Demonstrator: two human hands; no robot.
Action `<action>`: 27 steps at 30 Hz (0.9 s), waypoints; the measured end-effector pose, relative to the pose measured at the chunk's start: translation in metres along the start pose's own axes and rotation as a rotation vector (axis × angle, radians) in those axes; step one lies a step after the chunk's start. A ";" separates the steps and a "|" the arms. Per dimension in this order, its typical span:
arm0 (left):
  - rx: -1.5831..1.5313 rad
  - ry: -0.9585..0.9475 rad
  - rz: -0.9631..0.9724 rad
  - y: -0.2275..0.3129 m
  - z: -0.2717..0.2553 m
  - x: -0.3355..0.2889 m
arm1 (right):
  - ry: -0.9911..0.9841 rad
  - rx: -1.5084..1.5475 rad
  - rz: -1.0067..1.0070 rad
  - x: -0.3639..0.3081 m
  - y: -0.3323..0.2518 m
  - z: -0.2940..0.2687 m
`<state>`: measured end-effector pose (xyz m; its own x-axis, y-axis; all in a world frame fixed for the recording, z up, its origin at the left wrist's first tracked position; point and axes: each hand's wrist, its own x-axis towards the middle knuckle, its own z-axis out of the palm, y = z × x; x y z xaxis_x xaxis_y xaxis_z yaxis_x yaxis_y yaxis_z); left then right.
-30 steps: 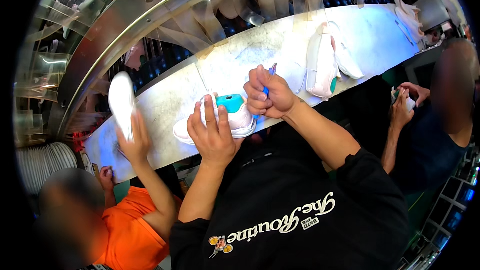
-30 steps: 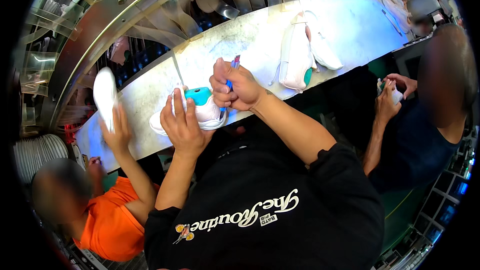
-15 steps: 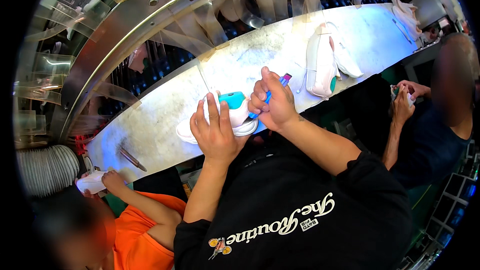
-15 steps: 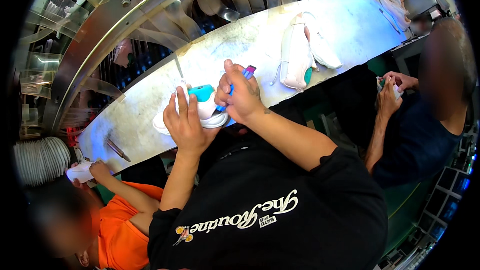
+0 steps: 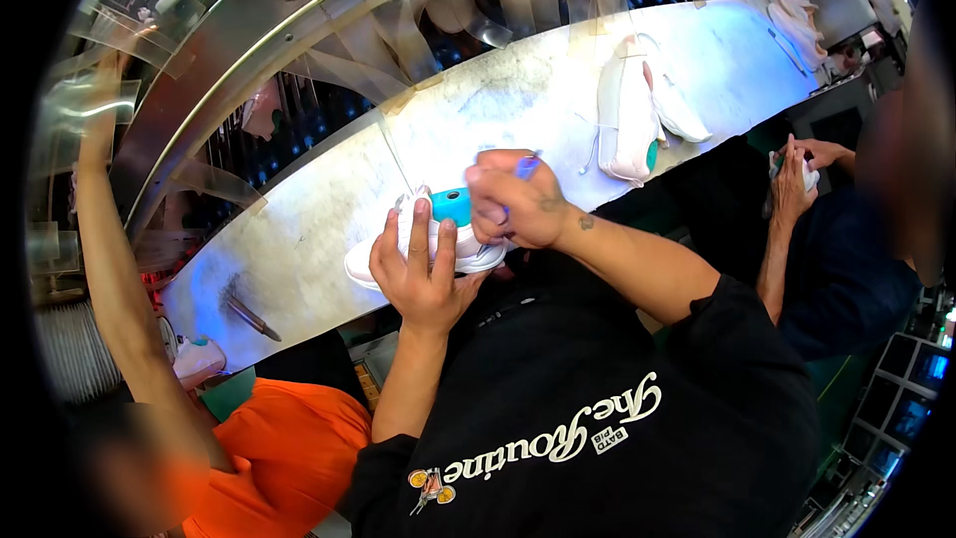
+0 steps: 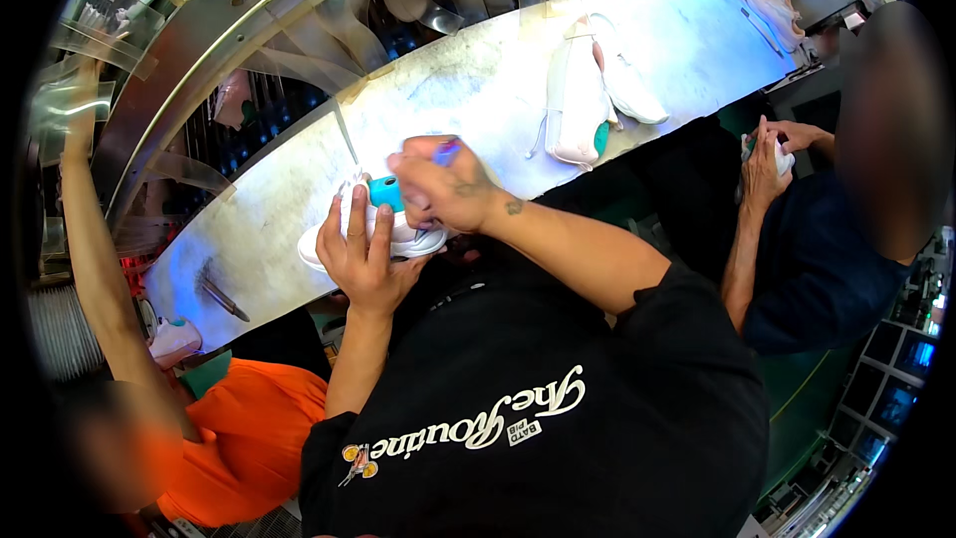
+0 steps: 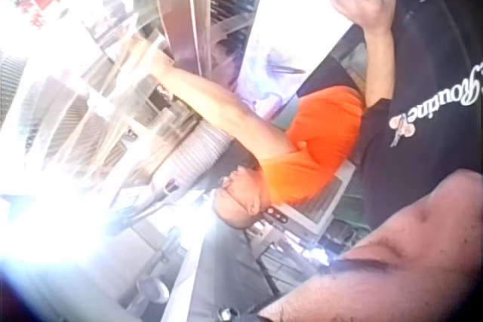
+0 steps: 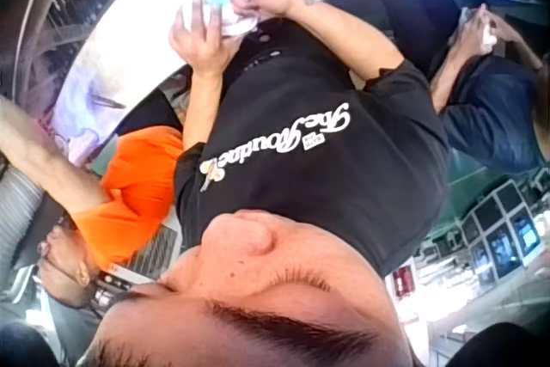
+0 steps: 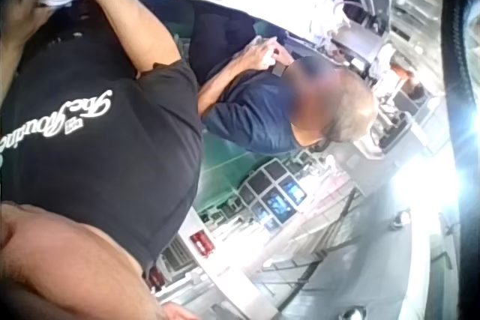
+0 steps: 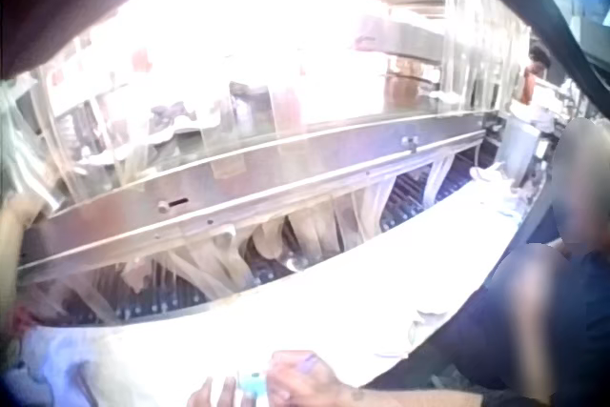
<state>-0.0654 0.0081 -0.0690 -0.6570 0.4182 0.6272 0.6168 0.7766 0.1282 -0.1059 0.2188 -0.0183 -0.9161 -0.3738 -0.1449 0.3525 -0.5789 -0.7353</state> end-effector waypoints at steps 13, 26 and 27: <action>-0.232 0.104 -0.026 -0.017 -0.017 -0.003 | 0.171 -0.885 -0.087 0.015 -0.066 -0.025; -0.760 0.208 -0.231 -0.049 -0.035 -0.031 | -0.466 -0.907 -0.475 0.031 0.013 0.001; -0.766 0.191 -0.221 -0.050 -0.033 -0.031 | -0.493 -0.824 -0.434 0.033 0.025 0.018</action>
<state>-0.0620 -0.0595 -0.0691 -0.7554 0.1521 0.6374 0.6524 0.2653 0.7099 -0.1238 0.1794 -0.0294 -0.6880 -0.6130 0.3884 -0.3959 -0.1315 -0.9088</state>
